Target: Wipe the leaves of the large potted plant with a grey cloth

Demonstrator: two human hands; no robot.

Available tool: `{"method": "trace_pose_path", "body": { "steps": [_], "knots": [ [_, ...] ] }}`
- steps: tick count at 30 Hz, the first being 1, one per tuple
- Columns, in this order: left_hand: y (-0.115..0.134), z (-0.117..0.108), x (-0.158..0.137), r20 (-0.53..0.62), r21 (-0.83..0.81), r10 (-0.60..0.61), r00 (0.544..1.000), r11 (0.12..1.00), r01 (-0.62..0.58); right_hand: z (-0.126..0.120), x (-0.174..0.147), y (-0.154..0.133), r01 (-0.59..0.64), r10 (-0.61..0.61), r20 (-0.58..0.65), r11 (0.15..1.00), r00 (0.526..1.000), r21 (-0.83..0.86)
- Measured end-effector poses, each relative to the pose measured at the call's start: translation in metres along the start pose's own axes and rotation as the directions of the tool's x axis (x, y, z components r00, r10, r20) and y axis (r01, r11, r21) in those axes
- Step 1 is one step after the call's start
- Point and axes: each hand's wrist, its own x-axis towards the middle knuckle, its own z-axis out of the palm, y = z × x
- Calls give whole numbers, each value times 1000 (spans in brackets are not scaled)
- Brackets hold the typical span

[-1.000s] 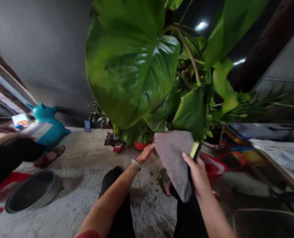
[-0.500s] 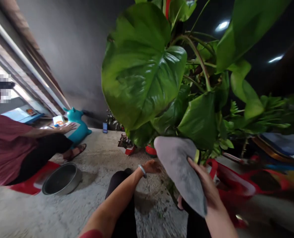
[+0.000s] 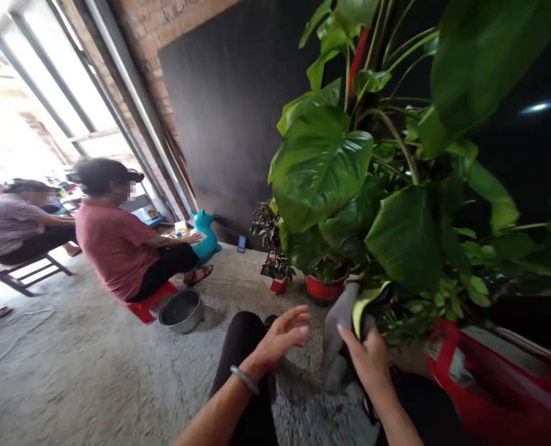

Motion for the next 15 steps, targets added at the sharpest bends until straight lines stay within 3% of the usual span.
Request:
{"method": "trace_pose_path", "body": {
  "steps": [1,3,6,8,10,11,13,15],
  "knots": [
    [4,11,-8,43,-107,34,999,994,-29,7,-5,-16,122,-118,44,987,992,-106],
    [12,32,-15,12,-279,117,993,954,-109,21,-20,-46,373,-341,172,904,924,-207],
    [23,53,-12,-246,-445,80,966,876,-186,33,-43,-77,618,-546,318,760,775,-202],
    [29,56,-8,-389,-504,-2,921,838,-211,30,-49,-83,670,-590,392,735,706,-100],
    [31,50,-5,-462,-513,-35,886,825,-235,22,-41,-80,579,-535,499,811,682,78],
    [31,45,-4,-481,-509,-49,875,829,-233,18,-32,-74,465,-470,547,871,693,160],
    [28,33,-5,-506,-488,-90,858,850,-199,14,-7,-59,163,-280,572,955,771,248],
    [21,21,-7,-542,-435,-120,832,887,-155,17,23,-40,-106,-66,519,949,852,295]
  ]
}}
